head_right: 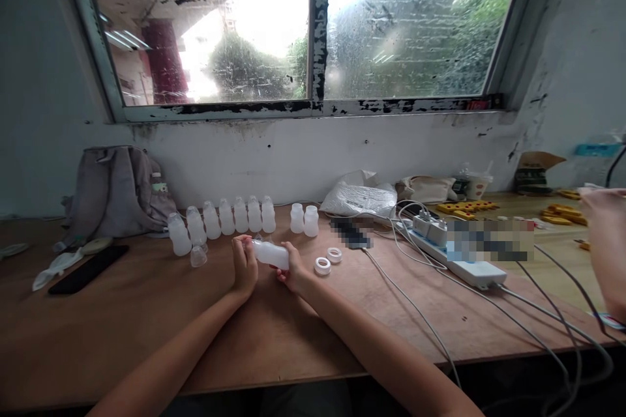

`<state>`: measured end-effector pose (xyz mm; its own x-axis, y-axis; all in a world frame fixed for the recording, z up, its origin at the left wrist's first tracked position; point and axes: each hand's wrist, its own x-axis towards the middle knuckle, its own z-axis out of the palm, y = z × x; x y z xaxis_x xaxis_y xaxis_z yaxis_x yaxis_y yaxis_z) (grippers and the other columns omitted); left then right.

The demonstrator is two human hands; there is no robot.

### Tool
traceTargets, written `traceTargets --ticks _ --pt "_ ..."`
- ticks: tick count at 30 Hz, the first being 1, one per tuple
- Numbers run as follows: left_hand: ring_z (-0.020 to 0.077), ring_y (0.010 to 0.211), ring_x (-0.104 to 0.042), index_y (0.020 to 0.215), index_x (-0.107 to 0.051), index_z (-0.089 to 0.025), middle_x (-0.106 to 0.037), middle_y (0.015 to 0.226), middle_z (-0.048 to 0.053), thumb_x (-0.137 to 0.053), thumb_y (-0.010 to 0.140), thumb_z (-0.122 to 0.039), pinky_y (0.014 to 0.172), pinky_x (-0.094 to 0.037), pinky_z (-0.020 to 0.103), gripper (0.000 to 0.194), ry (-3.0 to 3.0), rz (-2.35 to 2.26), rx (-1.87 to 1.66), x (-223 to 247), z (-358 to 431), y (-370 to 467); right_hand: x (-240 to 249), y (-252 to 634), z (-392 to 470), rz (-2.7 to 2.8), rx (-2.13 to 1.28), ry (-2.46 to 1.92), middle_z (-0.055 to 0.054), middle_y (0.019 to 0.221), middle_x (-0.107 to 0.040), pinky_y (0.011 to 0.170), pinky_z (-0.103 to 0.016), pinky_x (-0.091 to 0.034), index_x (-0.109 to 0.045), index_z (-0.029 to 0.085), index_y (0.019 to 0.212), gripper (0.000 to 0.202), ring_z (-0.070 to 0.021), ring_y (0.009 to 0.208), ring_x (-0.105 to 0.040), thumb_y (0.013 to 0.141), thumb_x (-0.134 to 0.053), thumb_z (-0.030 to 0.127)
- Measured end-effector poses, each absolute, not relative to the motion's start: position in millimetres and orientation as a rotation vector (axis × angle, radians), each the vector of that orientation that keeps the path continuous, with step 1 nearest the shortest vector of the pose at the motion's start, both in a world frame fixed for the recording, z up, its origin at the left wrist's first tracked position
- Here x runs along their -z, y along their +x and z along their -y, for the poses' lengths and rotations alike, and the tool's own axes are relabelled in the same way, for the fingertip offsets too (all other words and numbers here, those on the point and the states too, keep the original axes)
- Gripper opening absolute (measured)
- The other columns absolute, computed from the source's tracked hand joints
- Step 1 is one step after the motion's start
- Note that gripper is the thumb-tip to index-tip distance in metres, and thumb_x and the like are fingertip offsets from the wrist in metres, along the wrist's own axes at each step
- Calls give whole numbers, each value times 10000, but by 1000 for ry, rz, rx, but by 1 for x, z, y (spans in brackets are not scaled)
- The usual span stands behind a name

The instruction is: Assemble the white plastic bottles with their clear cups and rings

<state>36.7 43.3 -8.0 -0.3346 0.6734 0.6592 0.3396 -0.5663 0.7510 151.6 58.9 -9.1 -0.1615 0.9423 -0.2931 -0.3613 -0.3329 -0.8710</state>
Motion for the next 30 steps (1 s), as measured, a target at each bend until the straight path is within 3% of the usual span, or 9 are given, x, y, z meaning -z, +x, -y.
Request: traceTargets --ticks 5,10,15,22,25,30 --pt "174 834 -455 856 -399 -201 -430 893 57 -281 862 -308 779 -378 325 160 1672 -1292 -2005 4 -32 38 2 152 -53 709 -1752 -1094 -4 463 -487 225 -147 -219 -441 157 796 313 -67 271 -348 744 -369 457" --pt "174 868 -442 926 -385 -200 -412 932 56 -384 824 -285 791 -376 321 132 1745 -1263 -2030 6 -30 39 3 160 -60 793 -1772 -1085 0 438 -491 240 -171 -284 -460 153 723 335 -86 290 -399 737 -394 481" --pt "200 995 -409 1032 -350 -203 -362 1054 76 -597 681 -284 852 -360 332 437 1872 -1177 -2036 6 -34 35 2 163 -63 991 -1758 -1023 7 381 -473 241 -182 -307 -494 141 679 414 -94 285 -407 750 -384 534" --pt "206 1031 -446 1234 -176 -258 -304 1214 108 -640 647 -307 859 -389 335 751 1573 -1103 -1981 -1 -41 32 1 152 -54 1153 -1906 -836 -59 601 -600 329 -199 -417 -530 120 819 497 -98 381 -505 783 -322 570" --pt "198 998 -486 1269 -135 -285 -304 1248 110 -648 639 -328 835 -412 328 814 1500 -1041 -1896 -2 -50 27 0 147 -47 1234 -1899 -792 -53 646 -601 355 -203 -432 -523 142 909 476 -110 438 -531 761 -380 571" --pt "202 953 -524 1284 -196 -210 -474 1125 111 -628 645 -401 805 -423 306 795 1552 -1063 -1688 9 -64 20 1 142 -42 1244 -1813 -736 -20 662 -585 458 -222 -472 -509 181 978 344 -124 550 -559 776 -456 455"
